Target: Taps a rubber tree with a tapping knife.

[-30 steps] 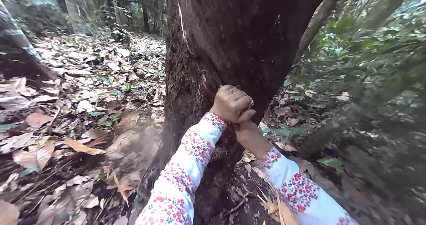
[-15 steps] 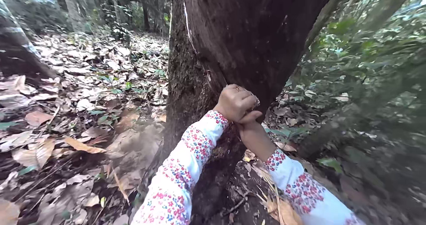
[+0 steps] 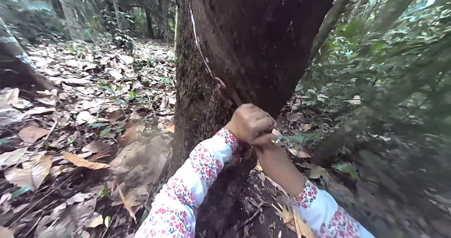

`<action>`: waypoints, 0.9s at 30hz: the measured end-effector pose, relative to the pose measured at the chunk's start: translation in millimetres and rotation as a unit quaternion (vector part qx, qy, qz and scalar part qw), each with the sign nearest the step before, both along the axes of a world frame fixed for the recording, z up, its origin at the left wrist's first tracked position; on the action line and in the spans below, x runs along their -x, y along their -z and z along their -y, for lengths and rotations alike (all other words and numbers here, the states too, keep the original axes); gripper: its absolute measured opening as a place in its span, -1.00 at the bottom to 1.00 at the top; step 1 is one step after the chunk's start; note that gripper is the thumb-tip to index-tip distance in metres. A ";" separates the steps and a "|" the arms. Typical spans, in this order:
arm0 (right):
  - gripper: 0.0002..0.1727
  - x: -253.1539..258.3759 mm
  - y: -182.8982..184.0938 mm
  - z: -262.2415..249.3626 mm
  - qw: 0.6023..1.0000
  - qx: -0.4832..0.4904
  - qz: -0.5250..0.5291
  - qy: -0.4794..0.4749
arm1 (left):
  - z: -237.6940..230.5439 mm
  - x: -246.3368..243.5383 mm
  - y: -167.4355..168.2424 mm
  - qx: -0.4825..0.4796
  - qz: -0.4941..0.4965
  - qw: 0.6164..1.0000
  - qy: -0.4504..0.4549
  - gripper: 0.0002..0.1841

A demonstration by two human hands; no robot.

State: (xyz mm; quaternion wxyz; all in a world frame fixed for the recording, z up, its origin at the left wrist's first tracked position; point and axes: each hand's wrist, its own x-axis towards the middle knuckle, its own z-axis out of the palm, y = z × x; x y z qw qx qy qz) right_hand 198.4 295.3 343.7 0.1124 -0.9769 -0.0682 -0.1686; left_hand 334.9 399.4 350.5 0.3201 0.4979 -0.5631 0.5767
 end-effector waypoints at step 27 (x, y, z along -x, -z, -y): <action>-0.53 11.9 -14.4 77.7 0.985 -0.006 -0.089 -0.148 | 40.8 34.2 4.4 -0.005 -0.041 0.984 -0.172 -0.20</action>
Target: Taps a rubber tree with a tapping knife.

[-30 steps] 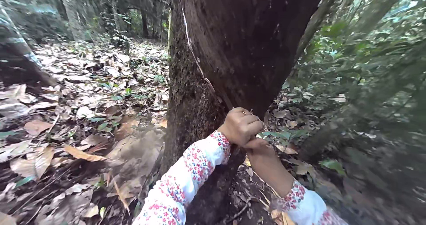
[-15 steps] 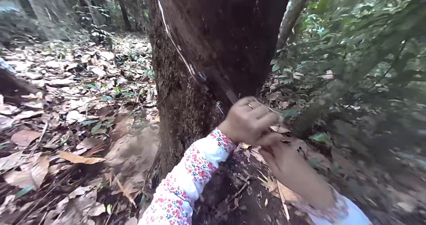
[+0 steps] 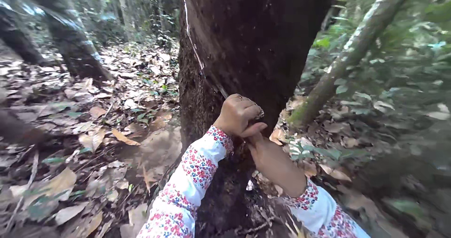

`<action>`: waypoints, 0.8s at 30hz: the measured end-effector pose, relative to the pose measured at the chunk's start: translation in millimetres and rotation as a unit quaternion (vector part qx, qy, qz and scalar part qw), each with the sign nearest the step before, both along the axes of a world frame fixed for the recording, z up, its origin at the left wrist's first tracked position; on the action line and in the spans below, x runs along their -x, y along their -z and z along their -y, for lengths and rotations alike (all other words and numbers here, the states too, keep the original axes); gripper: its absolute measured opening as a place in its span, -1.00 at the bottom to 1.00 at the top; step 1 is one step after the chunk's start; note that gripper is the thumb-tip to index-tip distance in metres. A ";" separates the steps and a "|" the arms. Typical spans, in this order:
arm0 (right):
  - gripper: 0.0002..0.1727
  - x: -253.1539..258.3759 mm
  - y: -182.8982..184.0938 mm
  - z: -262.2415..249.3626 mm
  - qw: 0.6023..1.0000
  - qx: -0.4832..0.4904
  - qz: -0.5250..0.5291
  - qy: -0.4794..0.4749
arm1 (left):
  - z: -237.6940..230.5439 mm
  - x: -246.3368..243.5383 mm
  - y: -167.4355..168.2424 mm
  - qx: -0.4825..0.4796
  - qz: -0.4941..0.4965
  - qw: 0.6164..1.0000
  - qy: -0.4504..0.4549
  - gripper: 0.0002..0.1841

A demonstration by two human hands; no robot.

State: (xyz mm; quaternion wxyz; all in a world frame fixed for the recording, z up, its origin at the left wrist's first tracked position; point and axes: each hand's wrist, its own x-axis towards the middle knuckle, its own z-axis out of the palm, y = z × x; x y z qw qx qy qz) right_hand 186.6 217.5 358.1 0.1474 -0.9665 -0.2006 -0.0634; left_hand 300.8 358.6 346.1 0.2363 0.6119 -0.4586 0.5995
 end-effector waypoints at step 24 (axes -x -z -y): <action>-0.51 -20.8 10.8 48.3 0.979 -0.132 0.087 -0.130 | 27.0 3.0 -10.0 -0.004 -0.049 0.996 -0.069 -0.22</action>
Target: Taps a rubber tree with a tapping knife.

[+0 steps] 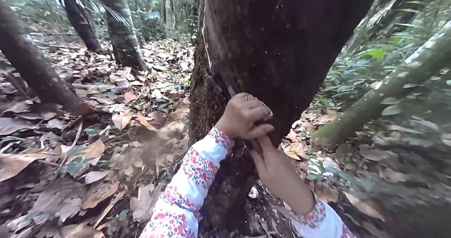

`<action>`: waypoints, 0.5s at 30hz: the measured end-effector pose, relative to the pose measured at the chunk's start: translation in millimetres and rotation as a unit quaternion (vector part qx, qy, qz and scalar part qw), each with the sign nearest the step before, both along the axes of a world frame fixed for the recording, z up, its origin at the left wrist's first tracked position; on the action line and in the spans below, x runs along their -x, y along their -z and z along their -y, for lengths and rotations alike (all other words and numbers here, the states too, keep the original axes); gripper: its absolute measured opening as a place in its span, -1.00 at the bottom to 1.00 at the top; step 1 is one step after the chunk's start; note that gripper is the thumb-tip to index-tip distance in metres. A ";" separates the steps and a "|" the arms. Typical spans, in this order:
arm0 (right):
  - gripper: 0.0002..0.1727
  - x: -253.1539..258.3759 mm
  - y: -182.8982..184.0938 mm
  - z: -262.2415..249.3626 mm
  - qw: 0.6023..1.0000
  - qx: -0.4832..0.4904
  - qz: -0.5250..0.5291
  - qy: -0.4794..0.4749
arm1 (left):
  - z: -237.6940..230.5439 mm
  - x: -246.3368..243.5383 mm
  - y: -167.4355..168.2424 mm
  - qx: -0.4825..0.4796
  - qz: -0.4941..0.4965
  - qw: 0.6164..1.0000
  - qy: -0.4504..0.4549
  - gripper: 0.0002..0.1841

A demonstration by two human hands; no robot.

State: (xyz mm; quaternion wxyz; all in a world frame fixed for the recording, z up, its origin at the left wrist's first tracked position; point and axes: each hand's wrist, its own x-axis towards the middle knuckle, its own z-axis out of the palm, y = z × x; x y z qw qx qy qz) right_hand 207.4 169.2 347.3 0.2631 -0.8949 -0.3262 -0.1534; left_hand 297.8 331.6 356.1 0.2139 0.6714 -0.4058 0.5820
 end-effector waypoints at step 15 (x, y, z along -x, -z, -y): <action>-0.43 3.5 -23.1 64.5 0.989 0.122 -0.083 -0.012 | 51.0 15.2 6.4 0.036 -0.091 0.995 -0.004 -0.37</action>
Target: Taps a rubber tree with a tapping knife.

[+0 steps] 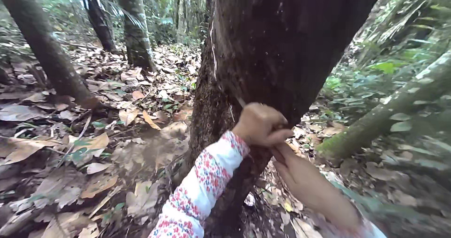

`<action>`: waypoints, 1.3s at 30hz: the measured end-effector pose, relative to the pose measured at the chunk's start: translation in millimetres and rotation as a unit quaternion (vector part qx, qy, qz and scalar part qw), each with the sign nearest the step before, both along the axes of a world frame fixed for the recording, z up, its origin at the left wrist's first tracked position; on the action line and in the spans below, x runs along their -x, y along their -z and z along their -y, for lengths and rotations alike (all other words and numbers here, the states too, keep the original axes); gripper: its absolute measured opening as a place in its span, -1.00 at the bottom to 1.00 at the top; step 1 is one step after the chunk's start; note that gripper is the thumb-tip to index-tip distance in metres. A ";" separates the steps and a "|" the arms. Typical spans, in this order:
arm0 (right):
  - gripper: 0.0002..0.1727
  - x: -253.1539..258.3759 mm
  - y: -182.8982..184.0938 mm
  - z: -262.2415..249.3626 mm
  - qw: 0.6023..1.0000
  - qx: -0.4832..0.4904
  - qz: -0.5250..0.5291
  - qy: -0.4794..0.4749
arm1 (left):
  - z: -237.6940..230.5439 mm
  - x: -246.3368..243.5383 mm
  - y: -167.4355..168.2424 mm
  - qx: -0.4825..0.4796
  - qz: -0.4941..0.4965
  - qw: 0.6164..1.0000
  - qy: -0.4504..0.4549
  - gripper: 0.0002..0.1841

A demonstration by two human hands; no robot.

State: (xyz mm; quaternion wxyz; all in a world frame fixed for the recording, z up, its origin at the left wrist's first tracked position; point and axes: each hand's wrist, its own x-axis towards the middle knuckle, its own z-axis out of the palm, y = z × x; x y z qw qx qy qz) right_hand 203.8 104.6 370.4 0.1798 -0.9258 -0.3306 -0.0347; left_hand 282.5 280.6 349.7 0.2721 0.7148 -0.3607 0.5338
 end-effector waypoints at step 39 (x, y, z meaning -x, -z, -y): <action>-0.50 -93.2 41.0 -27.3 0.995 0.104 0.003 0.013 | -15.4 -67.5 35.0 0.006 0.177 0.974 -0.140 -0.34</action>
